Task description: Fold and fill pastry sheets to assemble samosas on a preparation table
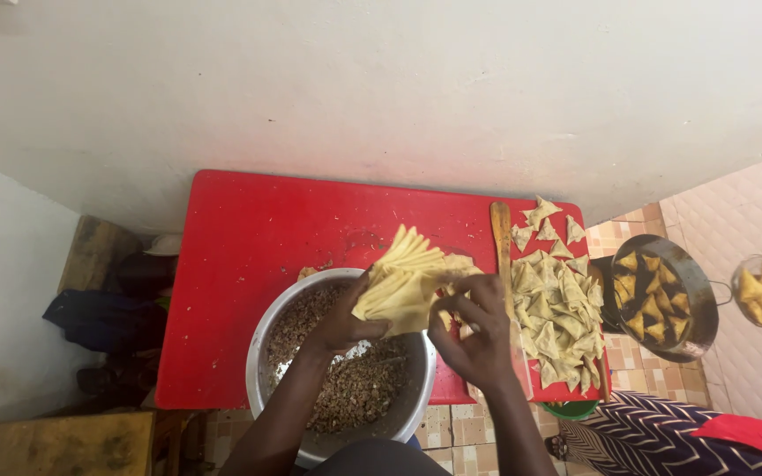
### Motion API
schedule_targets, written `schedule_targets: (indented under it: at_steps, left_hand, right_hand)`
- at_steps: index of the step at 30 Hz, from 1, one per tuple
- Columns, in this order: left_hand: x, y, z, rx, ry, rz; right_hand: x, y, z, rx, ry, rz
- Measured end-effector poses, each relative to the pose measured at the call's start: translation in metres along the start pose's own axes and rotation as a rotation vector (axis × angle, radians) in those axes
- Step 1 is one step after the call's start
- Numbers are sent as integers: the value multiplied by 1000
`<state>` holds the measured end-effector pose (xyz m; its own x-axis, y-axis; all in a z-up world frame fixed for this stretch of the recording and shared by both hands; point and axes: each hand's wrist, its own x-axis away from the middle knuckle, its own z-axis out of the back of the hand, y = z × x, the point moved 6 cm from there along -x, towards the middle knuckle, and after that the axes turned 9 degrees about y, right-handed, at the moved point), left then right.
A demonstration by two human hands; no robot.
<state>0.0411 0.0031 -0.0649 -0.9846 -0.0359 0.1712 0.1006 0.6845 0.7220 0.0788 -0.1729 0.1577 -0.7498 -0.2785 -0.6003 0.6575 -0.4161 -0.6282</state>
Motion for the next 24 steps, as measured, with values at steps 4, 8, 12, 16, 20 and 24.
schedule_targets:
  at_steps: [4, 8, 12, 16, 20, 24]
  left_hand:
    - [-8, -5, 11, -49, -126, 60]
    - [-5, -4, 4, -57, -77, 0]
    - [-11, -26, 13, 16, -101, 3]
    - [-10, -9, 1, 39, -80, -37]
    - [-13, -19, 19, 2, -132, -49]
    - [-11, -19, 9, -81, -219, -51]
  right_hand:
    - [5, -7, 0, -119, -179, -58]
    - [-9, -10, 1, -28, -5, -15]
    - [-9, -12, 5, 28, 35, 42]
    - [-1, -17, 10, -86, -36, 16]
    - [-5, -25, 8, -83, -27, -15]
    - [-9, -15, 1, 101, -2, 41]
